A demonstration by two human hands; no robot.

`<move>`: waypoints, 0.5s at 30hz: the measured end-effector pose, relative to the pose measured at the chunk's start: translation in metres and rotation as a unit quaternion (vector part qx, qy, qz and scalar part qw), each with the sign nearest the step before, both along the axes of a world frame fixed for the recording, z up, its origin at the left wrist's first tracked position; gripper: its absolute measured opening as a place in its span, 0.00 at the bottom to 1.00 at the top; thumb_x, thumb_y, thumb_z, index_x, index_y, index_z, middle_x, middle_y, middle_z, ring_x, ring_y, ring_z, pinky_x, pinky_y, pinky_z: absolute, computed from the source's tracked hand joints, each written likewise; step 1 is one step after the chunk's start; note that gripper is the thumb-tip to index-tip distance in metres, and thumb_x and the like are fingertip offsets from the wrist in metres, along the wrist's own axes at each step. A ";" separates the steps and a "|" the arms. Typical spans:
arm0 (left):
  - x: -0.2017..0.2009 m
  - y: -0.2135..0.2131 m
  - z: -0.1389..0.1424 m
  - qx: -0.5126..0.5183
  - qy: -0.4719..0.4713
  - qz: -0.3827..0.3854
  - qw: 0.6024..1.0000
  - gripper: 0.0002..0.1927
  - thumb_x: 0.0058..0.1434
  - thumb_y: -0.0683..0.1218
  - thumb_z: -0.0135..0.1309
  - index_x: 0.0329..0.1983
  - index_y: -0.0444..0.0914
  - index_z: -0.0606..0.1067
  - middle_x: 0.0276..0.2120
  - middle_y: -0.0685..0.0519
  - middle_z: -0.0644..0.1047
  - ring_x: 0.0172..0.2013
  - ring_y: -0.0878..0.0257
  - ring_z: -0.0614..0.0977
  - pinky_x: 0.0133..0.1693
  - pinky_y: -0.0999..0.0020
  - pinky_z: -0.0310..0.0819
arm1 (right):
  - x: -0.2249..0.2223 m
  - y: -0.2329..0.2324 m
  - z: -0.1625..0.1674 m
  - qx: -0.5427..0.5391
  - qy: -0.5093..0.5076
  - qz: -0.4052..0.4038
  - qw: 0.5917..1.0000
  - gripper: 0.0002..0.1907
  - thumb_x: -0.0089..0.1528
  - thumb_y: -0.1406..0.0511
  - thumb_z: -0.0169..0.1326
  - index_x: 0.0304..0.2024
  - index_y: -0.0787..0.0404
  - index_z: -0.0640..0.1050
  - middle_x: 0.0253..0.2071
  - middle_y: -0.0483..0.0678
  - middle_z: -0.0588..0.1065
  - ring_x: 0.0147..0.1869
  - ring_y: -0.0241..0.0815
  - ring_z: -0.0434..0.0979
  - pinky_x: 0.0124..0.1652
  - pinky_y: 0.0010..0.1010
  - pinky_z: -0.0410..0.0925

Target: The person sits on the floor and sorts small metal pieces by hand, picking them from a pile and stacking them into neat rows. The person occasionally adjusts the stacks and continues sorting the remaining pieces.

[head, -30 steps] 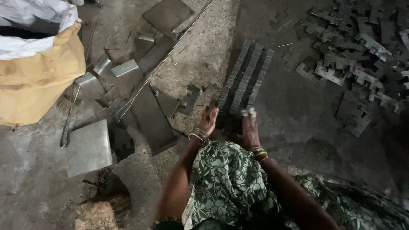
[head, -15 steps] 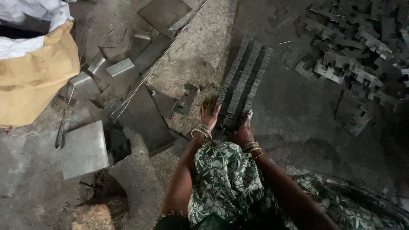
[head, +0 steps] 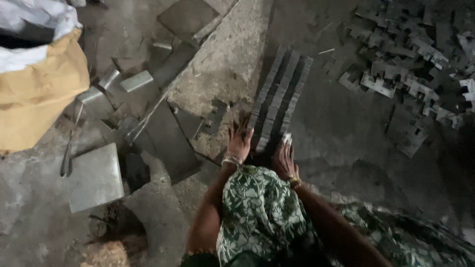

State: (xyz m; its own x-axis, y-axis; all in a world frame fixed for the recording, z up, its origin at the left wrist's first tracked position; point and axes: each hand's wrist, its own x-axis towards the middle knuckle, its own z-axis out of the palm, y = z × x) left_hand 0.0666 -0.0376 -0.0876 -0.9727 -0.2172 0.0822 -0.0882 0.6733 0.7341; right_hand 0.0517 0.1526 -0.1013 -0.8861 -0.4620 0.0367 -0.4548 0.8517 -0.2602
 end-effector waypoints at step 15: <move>0.002 -0.024 0.020 0.096 0.087 0.038 0.991 0.09 0.61 0.51 0.61 0.43 0.49 0.82 0.71 0.58 0.68 0.79 0.53 0.55 0.63 0.62 0.72 | 0.006 0.064 0.026 -0.233 0.001 -0.067 0.970 0.55 0.48 0.53 0.70 0.71 0.63 0.60 0.71 0.60 0.60 0.71 0.62 0.65 0.62 0.49 0.68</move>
